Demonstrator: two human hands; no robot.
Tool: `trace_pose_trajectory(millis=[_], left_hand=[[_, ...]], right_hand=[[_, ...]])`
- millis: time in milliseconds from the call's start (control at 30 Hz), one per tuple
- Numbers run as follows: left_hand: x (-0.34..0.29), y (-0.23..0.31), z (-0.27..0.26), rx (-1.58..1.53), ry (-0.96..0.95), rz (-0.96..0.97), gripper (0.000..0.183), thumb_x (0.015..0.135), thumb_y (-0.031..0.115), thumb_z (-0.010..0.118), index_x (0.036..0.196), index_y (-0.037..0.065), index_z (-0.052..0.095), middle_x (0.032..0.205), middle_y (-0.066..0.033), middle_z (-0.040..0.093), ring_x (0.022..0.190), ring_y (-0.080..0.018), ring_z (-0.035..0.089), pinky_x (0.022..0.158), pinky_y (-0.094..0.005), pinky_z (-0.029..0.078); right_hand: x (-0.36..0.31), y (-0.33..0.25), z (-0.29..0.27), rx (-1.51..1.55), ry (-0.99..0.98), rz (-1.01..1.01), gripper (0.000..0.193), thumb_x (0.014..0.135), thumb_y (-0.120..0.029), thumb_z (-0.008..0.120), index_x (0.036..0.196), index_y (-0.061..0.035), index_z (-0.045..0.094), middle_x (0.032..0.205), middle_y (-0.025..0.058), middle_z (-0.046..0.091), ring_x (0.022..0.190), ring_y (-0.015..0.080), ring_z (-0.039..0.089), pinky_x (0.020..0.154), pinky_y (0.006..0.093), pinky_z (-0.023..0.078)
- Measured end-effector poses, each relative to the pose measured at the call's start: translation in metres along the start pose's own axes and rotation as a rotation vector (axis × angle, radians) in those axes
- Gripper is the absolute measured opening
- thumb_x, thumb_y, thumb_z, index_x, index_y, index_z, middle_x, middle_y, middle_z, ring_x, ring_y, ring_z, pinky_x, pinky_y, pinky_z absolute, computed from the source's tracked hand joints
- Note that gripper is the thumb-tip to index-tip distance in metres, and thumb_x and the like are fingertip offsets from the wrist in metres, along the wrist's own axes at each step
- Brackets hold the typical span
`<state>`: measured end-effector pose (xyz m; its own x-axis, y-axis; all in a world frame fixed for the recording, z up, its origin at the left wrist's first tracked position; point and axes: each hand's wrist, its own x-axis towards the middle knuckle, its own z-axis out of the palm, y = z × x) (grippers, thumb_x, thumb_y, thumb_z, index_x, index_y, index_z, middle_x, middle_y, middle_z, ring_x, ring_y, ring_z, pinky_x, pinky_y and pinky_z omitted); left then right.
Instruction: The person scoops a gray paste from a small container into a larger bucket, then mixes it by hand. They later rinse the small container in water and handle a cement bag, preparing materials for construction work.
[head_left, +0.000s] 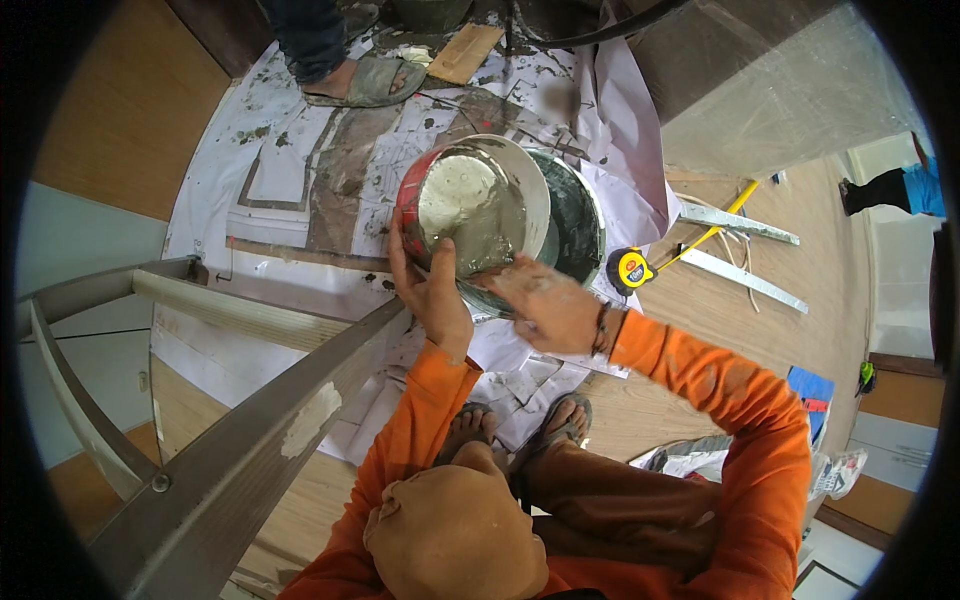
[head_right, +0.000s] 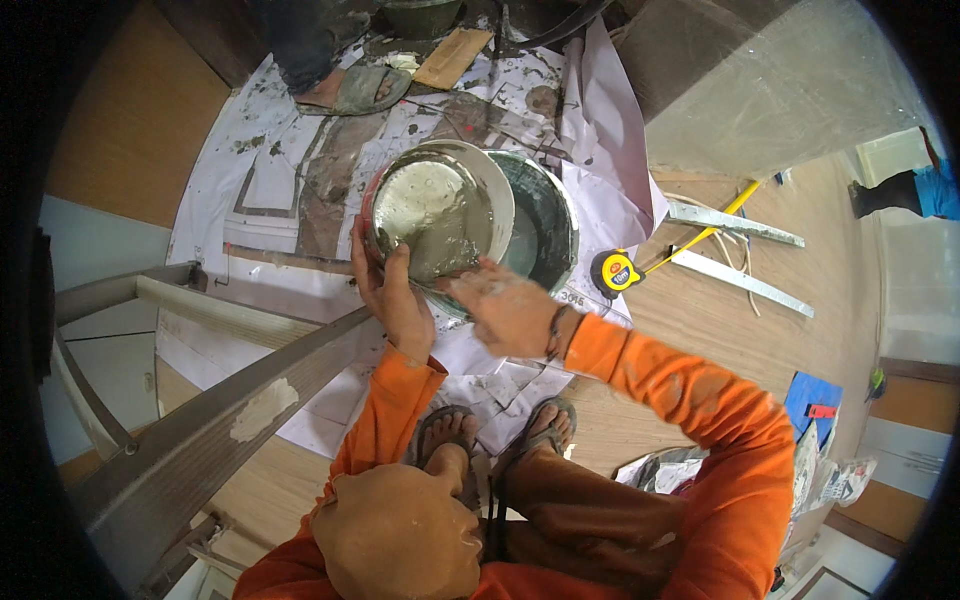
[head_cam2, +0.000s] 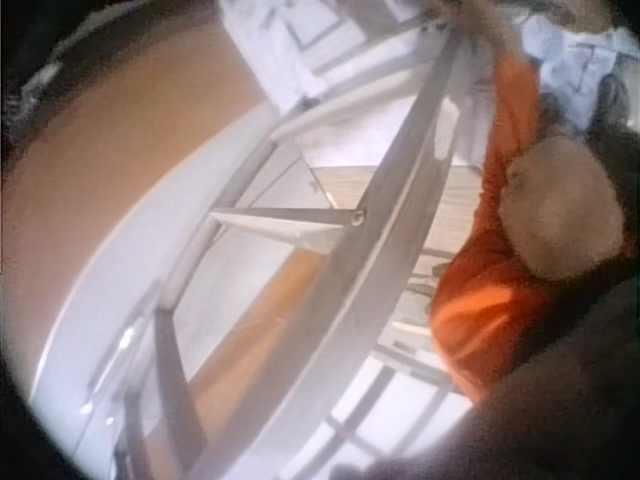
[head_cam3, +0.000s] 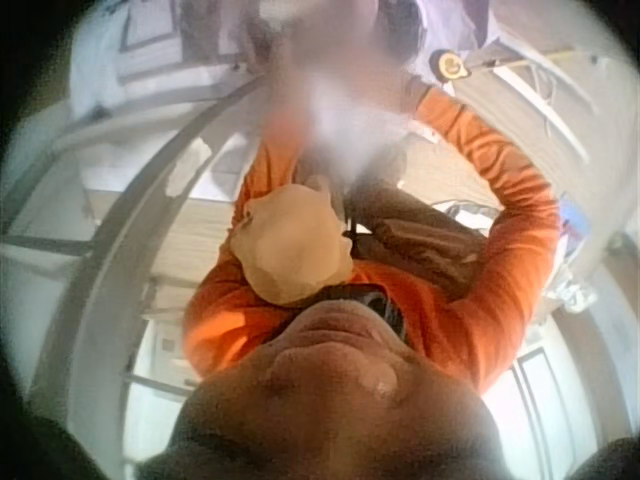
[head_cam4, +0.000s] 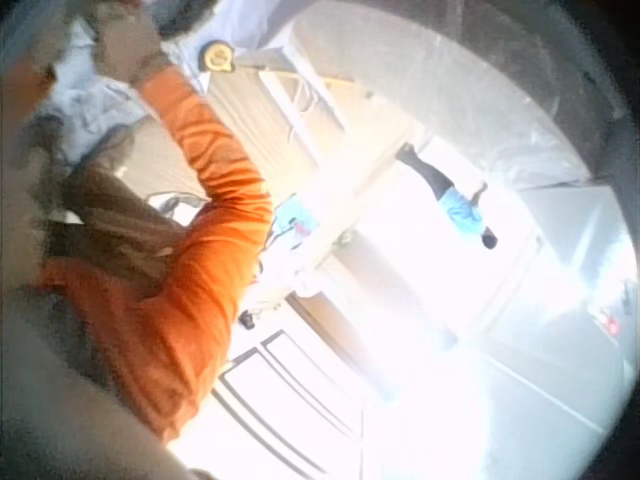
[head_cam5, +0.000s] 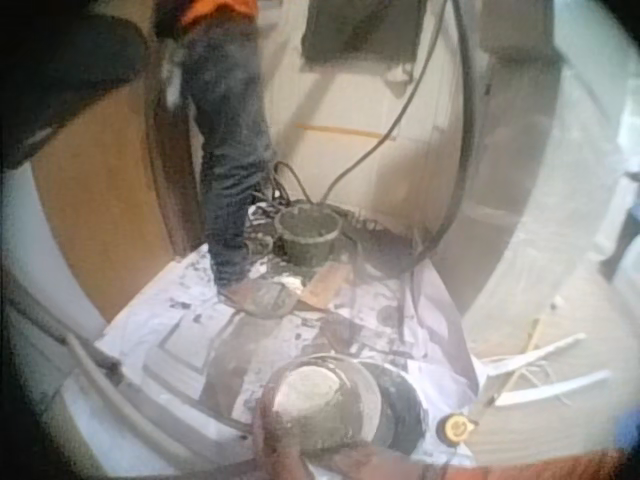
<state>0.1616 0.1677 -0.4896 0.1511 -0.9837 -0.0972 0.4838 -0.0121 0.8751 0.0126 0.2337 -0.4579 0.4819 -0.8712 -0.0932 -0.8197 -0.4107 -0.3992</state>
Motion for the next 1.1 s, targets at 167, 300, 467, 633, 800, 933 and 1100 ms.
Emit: trace_pose_trajectory(millis=[167,300,467,633,800,933,1100], left_hand=[[0.003,0.001,-0.006,-0.006,-0.081,-0.027,0.069,0.082,-0.001,0.058,0.147,0.005,0.037,0.145,-0.0107,0.043,0.13,-0.0234,0.043,0.11,-0.036,0.033],[0.002,0.005,-0.004,-0.167,-0.011,-0.106,0.07,0.083,0.004,0.06,0.148,0.007,0.034,0.143,-0.0104,0.044,0.131,-0.0235,0.042,0.109,-0.0386,0.034],[0.002,0.013,-0.018,-0.219,-0.163,-0.132,0.079,0.085,0.004,0.064,0.152,0.006,0.023,0.146,-0.0129,0.037,0.133,-0.0227,0.038,0.112,-0.0365,0.03],[0.025,0.019,-0.021,-0.117,-0.231,-0.156,0.065,0.087,0.012,0.067,0.144,0.004,0.037,0.138,-0.0126,0.046,0.126,-0.0206,0.045,0.107,-0.0352,0.035],[0.034,0.018,-0.012,0.101,-0.244,-0.067,0.042,0.089,0.016,0.062,0.128,0.004,0.057,0.119,-0.0082,0.061,0.108,-0.0182,0.058,0.096,-0.0327,0.045],[0.036,0.006,-0.012,-0.157,-0.09,-0.142,0.046,0.087,0.011,0.064,0.13,0.0,0.054,0.119,-0.0107,0.061,0.108,-0.019,0.059,0.093,-0.0325,0.047],[0.032,0.006,-0.005,-0.207,0.096,-0.222,0.043,0.087,0.012,0.063,0.128,-0.001,0.056,0.119,-0.0109,0.061,0.107,-0.019,0.059,0.091,-0.0336,0.049]], right_hand=[[0.012,0.053,-0.04,-0.47,-0.05,-0.052,0.039,0.078,-0.022,0.062,0.112,-0.0038,0.067,0.112,0.0106,0.068,0.127,0.0295,0.052,0.121,0.0541,0.013],[0.029,0.05,-0.031,-0.7,0.117,-0.074,0.031,0.083,-0.021,0.055,0.103,-0.0042,0.072,0.104,0.011,0.071,0.13,0.0305,0.05,0.122,0.0546,0.011],[0.024,0.056,-0.049,-0.868,-0.006,-0.157,0.038,0.083,-0.024,0.056,0.115,-0.0089,0.069,0.121,0.0102,0.066,0.143,0.0273,0.033,0.122,0.0534,0.013],[0.024,0.071,-0.08,-0.95,0.092,-0.313,0.034,0.079,-0.023,0.058,0.108,-0.014,0.074,0.132,0.0058,0.061,0.143,0.0247,0.035,0.124,0.0481,0.01],[0.023,0.072,-0.071,-1.066,0.164,-0.188,0.045,0.085,-0.025,0.055,0.123,-0.0021,0.065,0.148,0.0131,0.045,0.146,0.0265,0.028,0.122,0.0495,0.015],[0.022,0.045,-0.047,-0.969,0.043,0.007,0.042,0.087,-0.022,0.053,0.119,0.0013,0.066,0.142,0.0169,0.051,0.144,0.0296,0.032,0.122,0.0512,0.014],[0.01,0.014,-0.036,-0.645,-0.053,0.104,0.034,0.084,-0.02,0.056,0.11,-0.0016,0.069,0.128,0.0161,0.061,0.136,0.0305,0.044,0.119,0.061,0.009]])
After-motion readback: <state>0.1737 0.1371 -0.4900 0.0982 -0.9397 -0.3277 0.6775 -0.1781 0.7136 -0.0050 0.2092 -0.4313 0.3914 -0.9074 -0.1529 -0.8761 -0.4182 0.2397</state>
